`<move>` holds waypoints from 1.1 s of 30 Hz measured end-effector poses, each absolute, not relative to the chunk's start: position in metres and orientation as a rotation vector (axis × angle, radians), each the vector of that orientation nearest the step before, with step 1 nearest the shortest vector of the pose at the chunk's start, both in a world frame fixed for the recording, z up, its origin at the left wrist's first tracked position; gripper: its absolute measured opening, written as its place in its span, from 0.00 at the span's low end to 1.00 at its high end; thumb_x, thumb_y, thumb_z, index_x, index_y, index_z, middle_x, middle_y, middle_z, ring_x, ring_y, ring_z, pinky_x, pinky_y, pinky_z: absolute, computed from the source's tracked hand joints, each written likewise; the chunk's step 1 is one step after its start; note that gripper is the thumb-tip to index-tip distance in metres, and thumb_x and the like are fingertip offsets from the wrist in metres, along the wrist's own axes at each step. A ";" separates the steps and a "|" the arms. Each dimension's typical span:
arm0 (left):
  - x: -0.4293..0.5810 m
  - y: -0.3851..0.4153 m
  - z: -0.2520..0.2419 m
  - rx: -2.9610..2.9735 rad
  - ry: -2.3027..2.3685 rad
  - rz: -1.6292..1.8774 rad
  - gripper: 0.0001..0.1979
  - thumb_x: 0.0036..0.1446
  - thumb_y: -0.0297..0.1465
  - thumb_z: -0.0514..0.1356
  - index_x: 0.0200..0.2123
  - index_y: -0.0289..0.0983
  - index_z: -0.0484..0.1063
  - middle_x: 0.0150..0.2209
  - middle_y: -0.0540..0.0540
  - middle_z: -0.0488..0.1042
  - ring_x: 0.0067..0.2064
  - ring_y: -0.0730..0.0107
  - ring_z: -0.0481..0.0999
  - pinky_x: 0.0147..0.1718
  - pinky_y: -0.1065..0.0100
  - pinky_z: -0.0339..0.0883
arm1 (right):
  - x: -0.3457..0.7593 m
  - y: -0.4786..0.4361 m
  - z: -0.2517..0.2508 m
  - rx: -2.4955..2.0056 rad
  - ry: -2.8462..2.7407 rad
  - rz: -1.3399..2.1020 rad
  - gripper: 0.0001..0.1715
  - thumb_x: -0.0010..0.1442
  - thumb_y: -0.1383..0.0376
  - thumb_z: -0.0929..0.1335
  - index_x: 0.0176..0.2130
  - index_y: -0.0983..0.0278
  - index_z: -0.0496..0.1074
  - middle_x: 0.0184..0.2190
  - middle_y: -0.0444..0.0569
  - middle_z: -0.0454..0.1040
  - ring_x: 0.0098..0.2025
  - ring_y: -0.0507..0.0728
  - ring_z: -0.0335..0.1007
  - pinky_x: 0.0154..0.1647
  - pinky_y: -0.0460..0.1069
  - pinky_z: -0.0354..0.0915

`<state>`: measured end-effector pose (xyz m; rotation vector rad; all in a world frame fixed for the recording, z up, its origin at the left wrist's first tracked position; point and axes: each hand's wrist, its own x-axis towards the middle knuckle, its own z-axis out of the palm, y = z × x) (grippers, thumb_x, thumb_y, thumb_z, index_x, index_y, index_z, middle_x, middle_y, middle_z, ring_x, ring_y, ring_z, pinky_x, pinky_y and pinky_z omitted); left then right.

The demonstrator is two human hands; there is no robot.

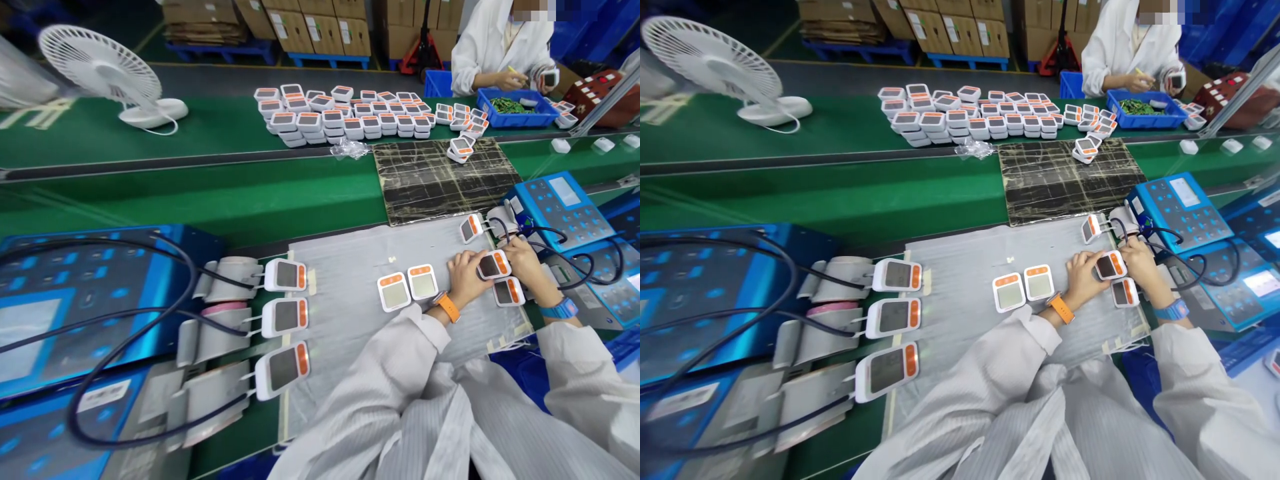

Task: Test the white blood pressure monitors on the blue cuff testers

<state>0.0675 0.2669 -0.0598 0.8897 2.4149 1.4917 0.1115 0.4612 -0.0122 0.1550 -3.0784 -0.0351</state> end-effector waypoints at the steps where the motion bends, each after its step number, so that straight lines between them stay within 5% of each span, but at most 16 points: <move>1: 0.068 0.266 -0.060 0.880 2.429 1.500 0.38 0.43 0.35 0.75 0.59 0.47 0.72 0.51 0.43 0.72 0.54 0.50 0.69 0.53 0.53 0.57 | 0.112 0.460 -0.009 0.143 -3.075 -0.046 0.15 0.64 0.71 0.62 0.32 0.64 0.76 0.32 0.55 0.78 0.40 0.62 0.66 0.42 0.55 0.61; 6: 0.067 0.264 -0.063 0.774 2.432 1.690 0.39 0.41 0.36 0.75 0.58 0.42 0.69 0.47 0.44 0.70 0.53 0.52 0.70 0.55 0.52 0.61 | 0.141 0.461 0.012 0.192 -2.979 0.080 0.17 0.65 0.68 0.63 0.45 0.64 0.80 0.49 0.56 0.79 0.45 0.64 0.69 0.49 0.58 0.66; 13: 0.068 0.271 -0.070 0.654 1.830 2.052 0.40 0.43 0.26 0.71 0.58 0.39 0.57 0.47 0.45 0.70 0.40 0.66 0.73 0.40 0.63 0.70 | 0.201 0.451 0.011 0.209 -3.138 -0.063 0.17 0.55 0.75 0.65 0.38 0.63 0.81 0.40 0.54 0.81 0.44 0.64 0.71 0.41 0.56 0.61; 16: 0.073 0.269 -0.064 0.559 1.667 2.006 0.38 0.43 0.22 0.68 0.56 0.39 0.54 0.43 0.49 0.69 0.41 0.65 0.73 0.44 0.60 0.70 | 0.204 0.445 0.005 0.150 -3.097 -0.130 0.16 0.53 0.76 0.65 0.36 0.63 0.80 0.40 0.54 0.82 0.45 0.64 0.70 0.42 0.56 0.56; 23: 0.092 0.262 -0.059 0.838 1.657 1.902 0.38 0.42 0.24 0.71 0.55 0.38 0.58 0.55 0.39 0.64 0.59 0.50 0.67 0.61 0.47 0.62 | 0.201 0.443 0.007 0.178 -3.073 -0.152 0.15 0.55 0.75 0.66 0.39 0.65 0.79 0.41 0.54 0.82 0.45 0.63 0.69 0.41 0.55 0.53; 27: 0.105 0.268 -0.068 1.048 1.664 1.776 0.41 0.40 0.32 0.77 0.55 0.38 0.61 0.56 0.36 0.68 0.60 0.46 0.69 0.61 0.45 0.63 | 0.200 0.441 0.007 0.176 -3.069 -0.164 0.11 0.56 0.75 0.66 0.35 0.66 0.78 0.37 0.54 0.81 0.43 0.62 0.69 0.40 0.55 0.52; 33: 0.116 0.278 -0.074 1.160 1.834 1.616 0.38 0.46 0.27 0.73 0.58 0.37 0.60 0.57 0.36 0.71 0.60 0.48 0.72 0.61 0.48 0.66 | 0.197 0.444 0.003 0.191 -3.067 -0.209 0.12 0.57 0.76 0.65 0.29 0.65 0.75 0.30 0.53 0.79 0.40 0.61 0.67 0.40 0.54 0.52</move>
